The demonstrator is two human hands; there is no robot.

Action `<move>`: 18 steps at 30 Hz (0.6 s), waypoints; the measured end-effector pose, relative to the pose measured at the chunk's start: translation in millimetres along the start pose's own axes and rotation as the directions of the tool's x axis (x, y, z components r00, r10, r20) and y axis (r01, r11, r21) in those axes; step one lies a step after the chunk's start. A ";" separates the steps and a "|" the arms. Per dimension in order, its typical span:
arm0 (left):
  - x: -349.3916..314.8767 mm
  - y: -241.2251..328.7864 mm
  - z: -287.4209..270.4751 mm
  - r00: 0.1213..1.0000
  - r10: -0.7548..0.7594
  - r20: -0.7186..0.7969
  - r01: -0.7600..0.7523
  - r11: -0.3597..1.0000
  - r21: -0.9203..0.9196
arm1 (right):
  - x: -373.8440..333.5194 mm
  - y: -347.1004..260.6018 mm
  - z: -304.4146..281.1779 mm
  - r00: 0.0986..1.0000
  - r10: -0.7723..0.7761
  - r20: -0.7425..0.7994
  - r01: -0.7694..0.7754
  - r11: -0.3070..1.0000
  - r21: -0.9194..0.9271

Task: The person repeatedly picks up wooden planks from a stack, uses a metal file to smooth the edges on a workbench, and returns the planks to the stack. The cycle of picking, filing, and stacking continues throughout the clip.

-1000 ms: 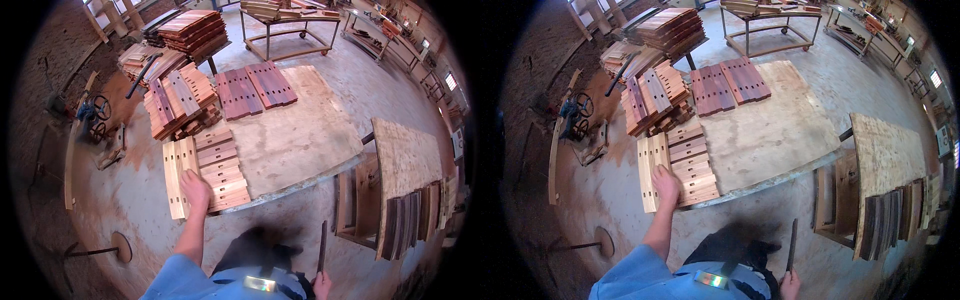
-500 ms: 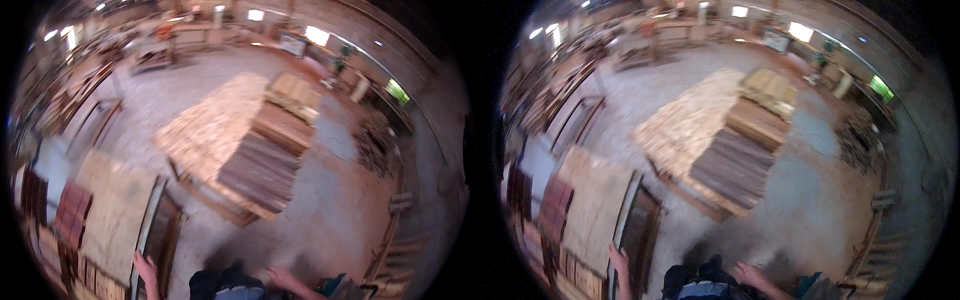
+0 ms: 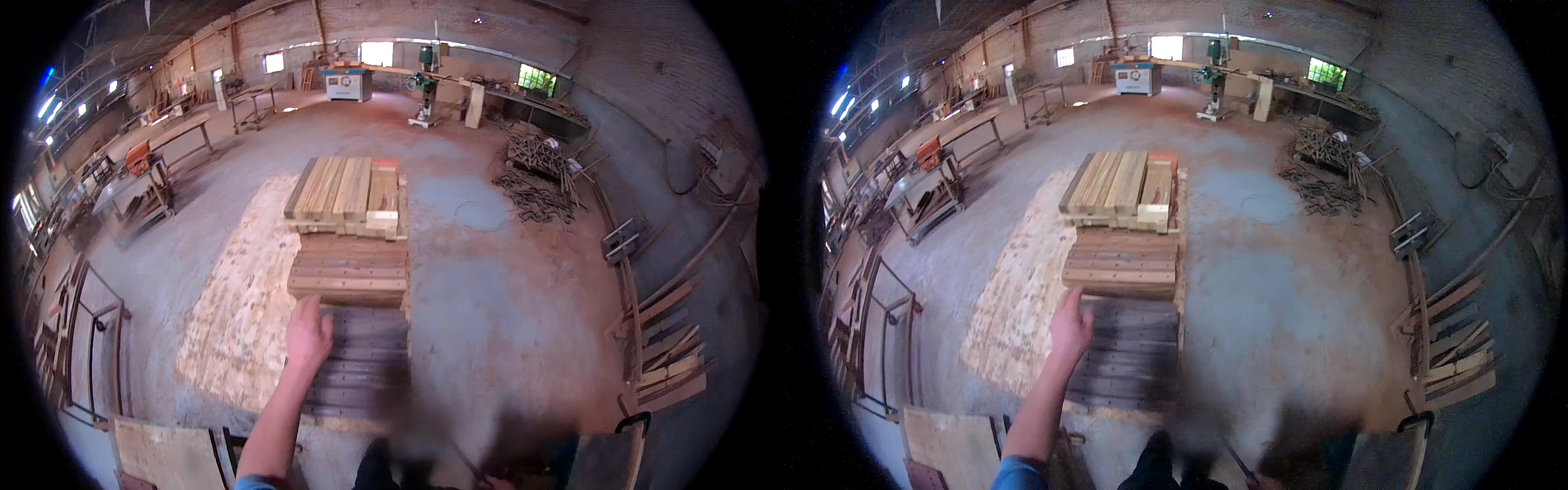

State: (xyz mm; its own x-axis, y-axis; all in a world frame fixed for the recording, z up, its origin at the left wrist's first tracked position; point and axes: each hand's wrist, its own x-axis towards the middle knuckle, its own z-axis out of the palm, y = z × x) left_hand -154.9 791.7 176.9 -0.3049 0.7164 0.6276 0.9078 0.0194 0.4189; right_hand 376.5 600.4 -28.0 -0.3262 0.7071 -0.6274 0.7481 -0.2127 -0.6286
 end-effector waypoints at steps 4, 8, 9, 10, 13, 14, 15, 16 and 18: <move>123.0 4.0 93.0 0.976 0.161 0.146 -0.176 0.980 0.096 | -20.0 -37.3 -3.2 0.967 0.098 -0.234 -0.120 0.990 -0.079; 192.9 -38.8 148.4 0.957 0.254 0.142 -0.288 0.899 0.330 | -8.8 -28.5 40.6 0.885 -0.001 -0.465 -0.128 0.961 -0.246; 202.8 -35.8 168.0 0.951 0.263 0.164 -0.306 0.879 0.365 | -16.7 -34.6 44.1 0.883 0.059 -0.466 -0.149 0.976 -0.160; 210.9 -33.3 184.4 0.945 0.270 0.183 -0.323 0.857 0.402 | -23.8 -41.0 47.4 0.880 0.115 -0.460 -0.167 0.983 -0.074; 220.5 -44.6 215.2 0.923 0.296 0.244 -0.380 0.790 0.481 | -30.2 -56.8 49.8 0.882 0.245 -0.402 -0.222 0.970 0.104; 221.6 -48.1 218.4 0.917 0.321 0.235 -0.397 0.769 0.501 | -25.6 -63.2 49.7 0.883 0.275 -0.380 -0.243 0.961 0.130; 221.7 -51.8 219.7 0.911 0.345 0.226 -0.412 0.747 0.522 | -25.8 -68.2 48.1 0.882 0.292 -0.369 -0.252 0.955 0.154; 220.0 -63.1 206.0 0.906 0.360 0.225 -0.422 0.706 0.569 | -16.3 -74.1 44.3 0.895 0.296 -0.334 -0.259 0.954 0.153; 213.0 -32.0 191.8 0.914 0.234 0.330 -0.373 0.806 0.460 | -16.4 -82.4 42.4 0.882 0.347 -0.319 -0.299 0.935 0.191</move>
State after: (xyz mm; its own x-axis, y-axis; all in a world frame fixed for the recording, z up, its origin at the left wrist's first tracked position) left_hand -193.7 1077.4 171.3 0.0290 0.8898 0.4554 0.9778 0.0694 -0.1979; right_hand 295.7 577.7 14.6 0.1565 0.7646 -0.6252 0.6866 -0.5392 -0.4877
